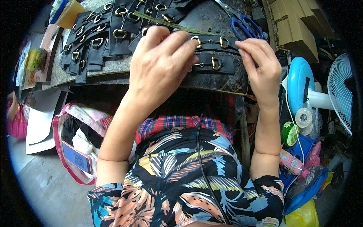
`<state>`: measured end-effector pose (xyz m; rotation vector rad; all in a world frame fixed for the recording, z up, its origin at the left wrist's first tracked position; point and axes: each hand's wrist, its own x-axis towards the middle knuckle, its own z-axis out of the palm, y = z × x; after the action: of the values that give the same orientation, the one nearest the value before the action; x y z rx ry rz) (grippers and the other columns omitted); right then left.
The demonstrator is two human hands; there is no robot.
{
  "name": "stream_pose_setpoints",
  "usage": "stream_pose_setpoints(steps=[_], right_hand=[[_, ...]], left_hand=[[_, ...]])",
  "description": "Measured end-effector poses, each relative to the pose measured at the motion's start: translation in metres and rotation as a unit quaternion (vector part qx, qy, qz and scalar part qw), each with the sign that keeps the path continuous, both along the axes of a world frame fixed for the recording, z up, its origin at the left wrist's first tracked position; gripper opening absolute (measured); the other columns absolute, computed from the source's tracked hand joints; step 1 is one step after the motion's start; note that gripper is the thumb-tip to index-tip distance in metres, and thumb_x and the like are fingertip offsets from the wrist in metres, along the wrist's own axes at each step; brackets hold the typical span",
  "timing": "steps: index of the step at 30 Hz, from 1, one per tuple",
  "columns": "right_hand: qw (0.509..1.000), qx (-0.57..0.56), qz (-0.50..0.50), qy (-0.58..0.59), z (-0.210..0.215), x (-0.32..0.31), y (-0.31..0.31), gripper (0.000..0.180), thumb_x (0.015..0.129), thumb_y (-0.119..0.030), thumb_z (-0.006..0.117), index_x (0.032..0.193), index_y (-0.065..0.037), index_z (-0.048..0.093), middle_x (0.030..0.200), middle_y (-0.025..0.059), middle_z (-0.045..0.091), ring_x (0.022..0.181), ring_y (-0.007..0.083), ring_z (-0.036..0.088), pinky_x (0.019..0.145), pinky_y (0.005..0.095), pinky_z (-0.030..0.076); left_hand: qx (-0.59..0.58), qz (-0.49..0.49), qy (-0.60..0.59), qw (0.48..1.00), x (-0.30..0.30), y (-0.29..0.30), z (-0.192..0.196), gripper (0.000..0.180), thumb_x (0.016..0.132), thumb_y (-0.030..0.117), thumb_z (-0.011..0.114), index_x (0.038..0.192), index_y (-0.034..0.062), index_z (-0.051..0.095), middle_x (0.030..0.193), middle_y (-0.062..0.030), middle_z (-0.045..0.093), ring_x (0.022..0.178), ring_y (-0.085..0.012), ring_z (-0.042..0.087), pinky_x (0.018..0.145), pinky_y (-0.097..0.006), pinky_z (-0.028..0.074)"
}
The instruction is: The person assembles black leather straps with brass D-rings and small metal connectors. They thread the leather through the hardware, trim excess material with scissors, and stack the finished straps on the table.
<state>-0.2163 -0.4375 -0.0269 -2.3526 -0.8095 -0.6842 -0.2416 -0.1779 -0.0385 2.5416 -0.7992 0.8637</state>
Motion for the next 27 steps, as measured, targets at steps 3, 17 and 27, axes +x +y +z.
stream_pose_setpoints(steps=[3,17,27], right_hand=[[0.998,-0.046,-0.001,-0.033,-0.001,-0.007,0.004,0.020,0.085,-0.006,0.079,0.105,-0.005,0.078,0.105,0.0101,0.073,0.099,0.0296,0.069,0.084,0.0401,0.057],[1.000,-0.018,-0.022,-0.007,-0.021,-0.008,0.002,0.020,0.083,-0.007,0.081,0.103,-0.003,0.078,0.108,0.0114,0.076,0.102,0.0303,0.071,0.091,0.0407,0.056],[0.999,-0.012,0.034,-0.005,-0.016,-0.011,0.002,0.022,0.084,-0.007,0.079,0.106,-0.005,0.079,0.112,0.0112,0.076,0.104,0.0306,0.071,0.093,0.0419,0.056]], left_hand=[[0.023,-0.008,0.039,0.999,-0.007,-0.001,-0.003,0.041,0.077,0.025,0.083,0.115,0.0134,0.072,0.121,-0.0003,0.067,0.105,-0.0249,0.058,0.088,-0.040,0.049],[0.009,0.037,0.034,0.999,-0.009,-0.005,-0.013,0.031,0.082,0.024,0.080,0.110,0.0119,0.075,0.116,-0.0006,0.070,0.106,-0.0258,0.058,0.088,-0.039,0.047],[0.071,-0.002,0.034,0.997,-0.017,-0.001,-0.008,0.049,0.094,0.052,0.066,0.126,0.0160,0.073,0.132,0.0022,0.068,0.114,-0.0258,0.056,0.099,-0.043,0.043]])
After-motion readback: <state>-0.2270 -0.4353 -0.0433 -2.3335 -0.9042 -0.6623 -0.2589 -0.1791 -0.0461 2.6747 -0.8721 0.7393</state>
